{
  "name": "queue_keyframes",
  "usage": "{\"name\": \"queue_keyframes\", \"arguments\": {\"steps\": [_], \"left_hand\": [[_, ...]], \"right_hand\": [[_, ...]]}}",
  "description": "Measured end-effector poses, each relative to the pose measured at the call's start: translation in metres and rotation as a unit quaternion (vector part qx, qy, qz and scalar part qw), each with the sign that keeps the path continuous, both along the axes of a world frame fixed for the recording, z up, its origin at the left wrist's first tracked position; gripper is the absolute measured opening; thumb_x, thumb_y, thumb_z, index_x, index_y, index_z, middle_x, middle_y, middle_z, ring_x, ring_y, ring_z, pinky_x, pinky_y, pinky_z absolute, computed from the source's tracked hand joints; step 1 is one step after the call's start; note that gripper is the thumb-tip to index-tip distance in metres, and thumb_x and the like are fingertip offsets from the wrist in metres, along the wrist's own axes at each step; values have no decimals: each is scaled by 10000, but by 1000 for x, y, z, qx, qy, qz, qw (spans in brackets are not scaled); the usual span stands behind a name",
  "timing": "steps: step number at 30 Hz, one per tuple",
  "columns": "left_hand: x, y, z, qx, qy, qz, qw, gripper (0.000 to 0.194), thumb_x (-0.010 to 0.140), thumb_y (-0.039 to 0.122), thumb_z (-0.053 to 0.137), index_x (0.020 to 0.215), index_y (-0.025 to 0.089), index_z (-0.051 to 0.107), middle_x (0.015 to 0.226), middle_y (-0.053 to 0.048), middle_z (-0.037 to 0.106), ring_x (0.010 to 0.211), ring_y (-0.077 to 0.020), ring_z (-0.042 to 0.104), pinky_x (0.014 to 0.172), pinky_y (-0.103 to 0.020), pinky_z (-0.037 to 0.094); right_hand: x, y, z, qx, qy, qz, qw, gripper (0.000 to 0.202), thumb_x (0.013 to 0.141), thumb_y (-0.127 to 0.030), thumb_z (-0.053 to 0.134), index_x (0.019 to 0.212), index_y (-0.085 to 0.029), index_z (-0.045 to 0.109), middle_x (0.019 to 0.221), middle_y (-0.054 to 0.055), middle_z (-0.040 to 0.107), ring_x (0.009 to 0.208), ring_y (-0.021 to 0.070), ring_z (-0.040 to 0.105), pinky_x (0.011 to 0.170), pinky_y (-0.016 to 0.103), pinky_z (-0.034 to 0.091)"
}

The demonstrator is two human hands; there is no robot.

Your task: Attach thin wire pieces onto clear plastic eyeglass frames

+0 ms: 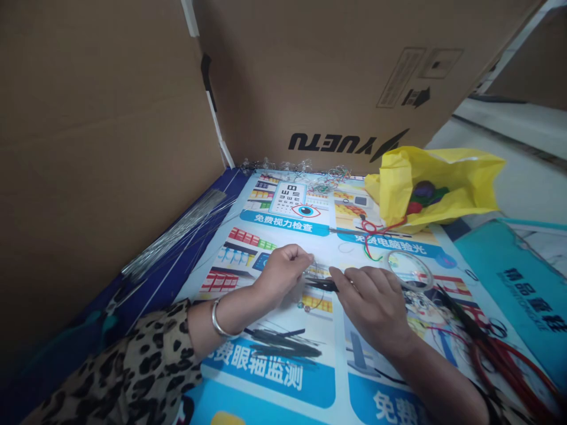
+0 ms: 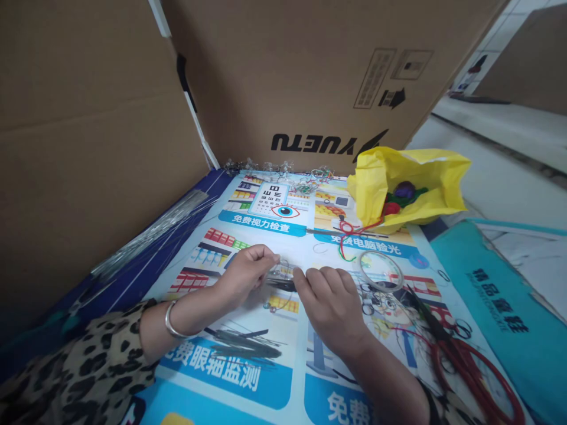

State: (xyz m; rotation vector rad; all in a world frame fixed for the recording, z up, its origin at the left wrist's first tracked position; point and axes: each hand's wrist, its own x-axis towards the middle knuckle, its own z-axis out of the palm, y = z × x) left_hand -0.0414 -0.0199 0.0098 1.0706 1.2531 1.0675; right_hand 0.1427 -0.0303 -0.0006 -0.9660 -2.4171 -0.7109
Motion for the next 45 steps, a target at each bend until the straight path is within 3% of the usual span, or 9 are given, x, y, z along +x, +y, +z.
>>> {"name": "queue_keyframes", "arguments": {"steps": [10,28,38,45], "left_hand": [[2,-2,-6,13,34,-7,999,259,739,357,545,578,175,456,434,80,368,415,-64,323,449,-209,269],[3,-3,-3,13,31,-20,999,275,751,338,533,553,182,423,432,76,348,418,-67,310,436,-214,269],[-3,-3,2,118,84,-37,989,203,806,314,478,660,173,497,545,55,418,527,-90,380,545,-210,340],[-10,-2,5,239,174,-92,951,186,834,267,452,711,164,546,687,4,544,666,-113,491,647,-212,388]], "right_hand": [[-3,-1,0,10,-8,18,1000,202,815,-168,548,1013,-185,582,742,22,605,729,173,455,675,343,293],[-2,-1,0,-16,-12,13,1000,193,840,-166,507,1008,-182,600,701,20,578,695,162,435,635,337,273],[-6,-3,0,-45,-2,1,999,188,824,-154,498,976,-152,609,692,40,569,677,171,453,626,332,305],[-9,-6,-3,-147,39,-5,988,155,808,-216,532,919,-156,622,711,46,617,713,178,538,643,292,367]]}}
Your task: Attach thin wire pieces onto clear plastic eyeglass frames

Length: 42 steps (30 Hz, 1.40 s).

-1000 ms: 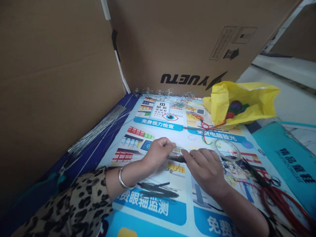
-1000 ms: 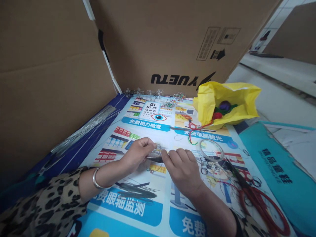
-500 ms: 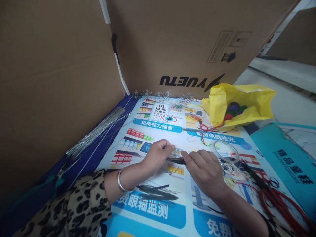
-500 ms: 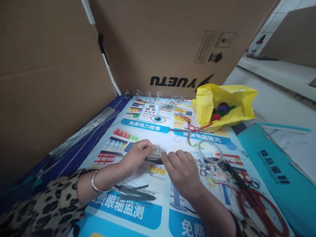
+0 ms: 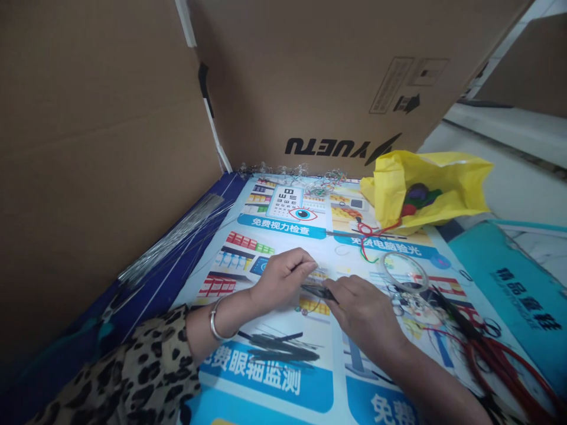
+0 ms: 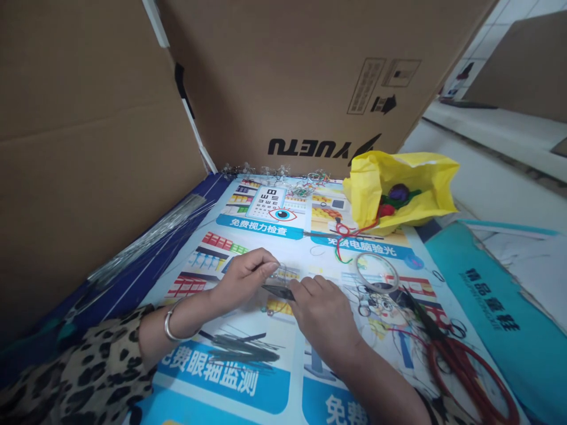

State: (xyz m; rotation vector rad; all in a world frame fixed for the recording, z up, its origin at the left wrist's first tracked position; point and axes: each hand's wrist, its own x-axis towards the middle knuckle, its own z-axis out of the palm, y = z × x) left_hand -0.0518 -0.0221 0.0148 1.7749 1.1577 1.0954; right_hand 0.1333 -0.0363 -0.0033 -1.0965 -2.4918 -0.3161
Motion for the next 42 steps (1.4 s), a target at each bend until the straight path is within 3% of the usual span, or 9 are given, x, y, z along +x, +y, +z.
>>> {"name": "queue_keyframes", "arguments": {"steps": [7,14,19,25,33,42], "left_hand": [[-5,2,-2,77,101,-56,990,230,862,288,428,773,172,607,736,-34,633,688,-123,559,654,-209,398],[-6,0,-3,141,161,-101,972,260,875,296,407,835,164,627,774,-63,670,707,-140,593,661,-218,410],[-7,5,-4,153,153,-49,975,214,863,263,438,772,170,608,721,-27,652,665,-120,576,632,-210,412],[-12,16,-8,131,146,27,980,155,845,227,472,748,173,579,690,8,607,646,-101,543,610,-203,401],[-11,15,-15,132,198,-27,971,184,864,253,447,778,175,589,732,-5,625,694,-113,551,645,-211,397],[-9,12,-6,55,162,-73,983,219,869,289,426,764,174,580,720,6,608,670,-102,540,626,-195,390]], "right_hand": [[2,-1,5,-194,37,-15,980,170,813,-288,532,945,-238,627,782,11,660,711,164,594,604,252,404],[1,0,16,-339,59,-6,939,167,812,-317,525,731,-214,628,708,-4,646,633,141,580,546,223,382],[5,6,15,-325,31,-7,945,191,830,-331,496,898,-230,643,805,22,647,763,167,577,657,250,402],[19,21,14,-268,18,-68,961,203,832,-328,474,808,-198,627,764,42,613,764,183,548,693,284,396],[17,22,9,-270,61,-69,958,213,832,-347,463,790,-200,611,769,36,624,760,176,562,671,268,400],[17,18,2,-265,34,-107,958,232,839,-372,449,782,-221,616,749,16,637,700,164,585,599,244,374]]}}
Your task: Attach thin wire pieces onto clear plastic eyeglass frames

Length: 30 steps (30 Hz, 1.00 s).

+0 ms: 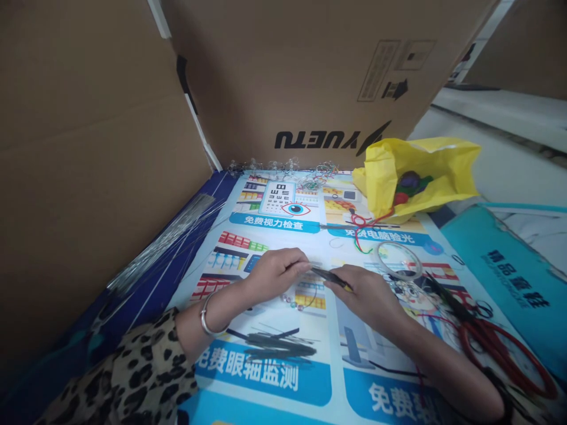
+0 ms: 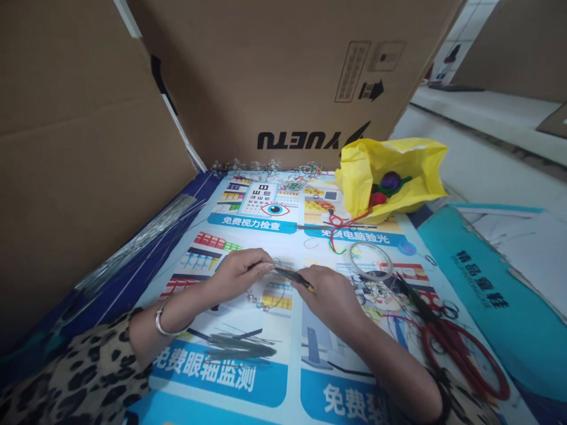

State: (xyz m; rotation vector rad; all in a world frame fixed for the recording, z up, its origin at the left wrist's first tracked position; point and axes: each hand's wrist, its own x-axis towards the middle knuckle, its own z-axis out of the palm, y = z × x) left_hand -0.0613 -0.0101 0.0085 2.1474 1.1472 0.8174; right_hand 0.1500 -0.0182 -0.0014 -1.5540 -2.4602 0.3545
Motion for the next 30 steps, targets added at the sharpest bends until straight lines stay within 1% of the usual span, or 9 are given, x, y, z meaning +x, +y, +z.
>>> {"name": "queue_keyframes", "arguments": {"steps": [2,5,9,14,17,21,24,27,30], "left_hand": [[-1,2,2,-13,-7,-1,1000,252,878,293,396,750,167,573,698,9,593,655,-99,531,620,-197,387],[-5,6,3,-11,25,31,999,234,865,256,389,733,166,559,675,11,575,643,-104,518,600,-205,379],[-12,11,4,-20,141,35,989,111,785,227,466,805,189,569,761,0,596,682,-131,534,592,-226,384],[-12,6,2,-31,268,27,963,178,748,346,510,864,216,550,858,-15,599,724,-175,558,591,-264,394],[-8,2,1,-25,309,48,950,144,768,322,475,847,223,544,858,-15,592,723,-180,560,576,-267,384],[-4,2,0,-35,328,49,943,130,786,242,426,816,218,550,856,-18,593,715,-172,558,568,-260,377],[-4,2,0,-39,324,55,944,142,784,221,415,791,202,556,840,-35,597,714,-175,561,559,-258,361],[-4,3,0,-46,302,64,950,131,779,224,418,775,203,547,788,-36,604,674,-178,552,527,-258,329],[-5,4,0,-78,265,74,958,111,780,232,424,783,211,533,713,-15,604,631,-169,540,509,-245,309]], "right_hand": [[1,0,-2,8,-14,-6,1000,225,837,-373,454,789,-221,613,760,16,639,714,172,587,600,248,373],[4,0,-7,34,-33,-20,999,223,841,-371,450,822,-225,617,781,19,640,732,179,589,600,254,371],[8,2,-14,78,-54,-44,994,213,840,-366,462,851,-224,619,780,18,636,745,184,586,593,255,366],[11,3,-20,124,-69,-42,989,179,840,-316,476,889,-219,619,809,22,637,776,181,580,622,257,365],[12,3,-21,160,-91,-33,982,165,836,-305,491,891,-217,619,791,23,631,770,186,570,636,267,356],[12,3,-20,199,-115,-26,973,141,825,-280,510,876,-209,619,752,23,620,743,191,554,637,281,342],[12,3,-18,202,-119,-20,972,157,830,-274,497,894,-200,619,758,33,621,743,194,548,646,286,341],[13,2,-17,199,-120,-13,973,179,837,-272,479,908,-192,622,771,48,625,744,198,544,645,291,340],[14,1,-17,197,-116,-17,973,187,836,-262,471,905,-191,629,769,56,625,740,200,539,642,295,337]]}}
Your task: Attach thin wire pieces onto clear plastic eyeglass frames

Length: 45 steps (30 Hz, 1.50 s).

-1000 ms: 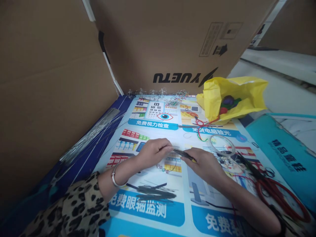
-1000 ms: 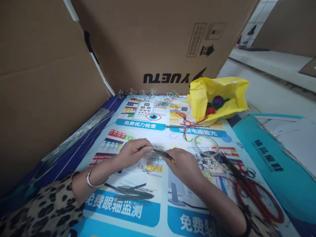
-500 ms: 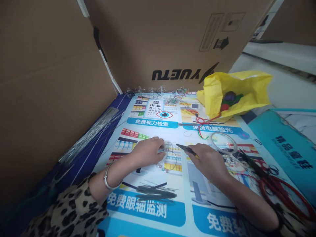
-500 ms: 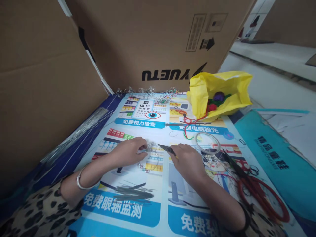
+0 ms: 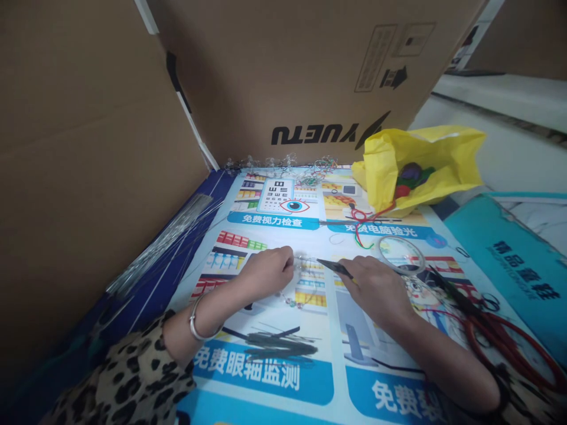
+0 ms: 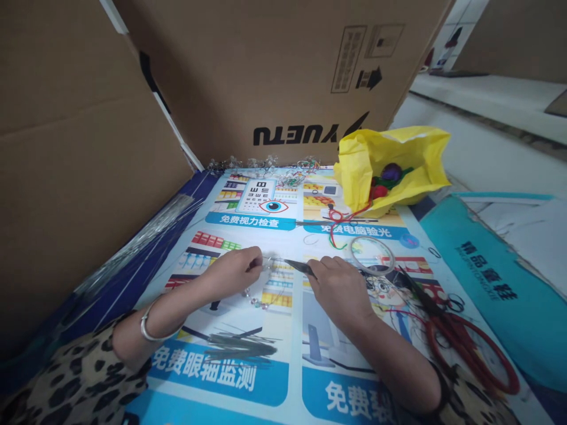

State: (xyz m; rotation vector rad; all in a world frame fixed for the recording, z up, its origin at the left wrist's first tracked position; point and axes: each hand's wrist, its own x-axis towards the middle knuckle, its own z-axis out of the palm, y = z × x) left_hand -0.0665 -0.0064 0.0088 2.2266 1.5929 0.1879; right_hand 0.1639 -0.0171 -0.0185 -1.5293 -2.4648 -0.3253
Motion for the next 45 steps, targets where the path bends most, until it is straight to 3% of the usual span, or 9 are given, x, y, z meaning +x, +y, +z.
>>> {"name": "queue_keyframes", "arguments": {"steps": [8,15,26,32,37,45], "left_hand": [[1,3,-1,-37,-96,7,995,50,733,203,451,705,211,492,633,21,583,600,-147,541,506,-223,334],[0,3,2,-96,-150,30,984,34,709,186,442,707,205,470,561,40,595,515,-133,584,493,-214,377],[5,1,-3,-257,-327,78,906,168,725,196,464,892,175,464,685,-38,677,547,-139,636,413,-183,401],[12,-1,6,-336,-366,99,862,154,717,285,549,779,144,546,573,-9,630,498,-106,600,370,-159,337],[13,-3,2,-374,-424,92,820,255,756,391,539,716,140,557,573,-3,613,507,-91,594,366,-161,322],[12,-6,-1,-342,-453,96,818,472,795,551,434,939,132,597,428,31,537,347,-65,387,354,-189,262]], "right_hand": [[0,-1,2,-14,-9,11,1000,193,827,-245,477,918,-183,635,755,57,617,752,206,537,668,299,340],[3,1,-4,-48,74,4,996,205,832,-292,468,913,-199,632,811,54,640,778,196,573,645,271,388],[2,3,-1,-81,179,6,981,271,843,-366,450,920,-189,640,836,63,653,794,189,593,672,276,438],[1,3,1,-103,195,5,975,267,841,-372,457,927,-191,633,838,57,648,804,190,589,686,275,433],[1,3,3,-108,199,2,974,272,844,-369,453,927,-189,639,839,59,647,797,188,587,691,280,436],[1,1,3,-90,205,18,974,267,842,-372,457,930,-194,636,830,58,646,789,185,589,678,278,439]]}}
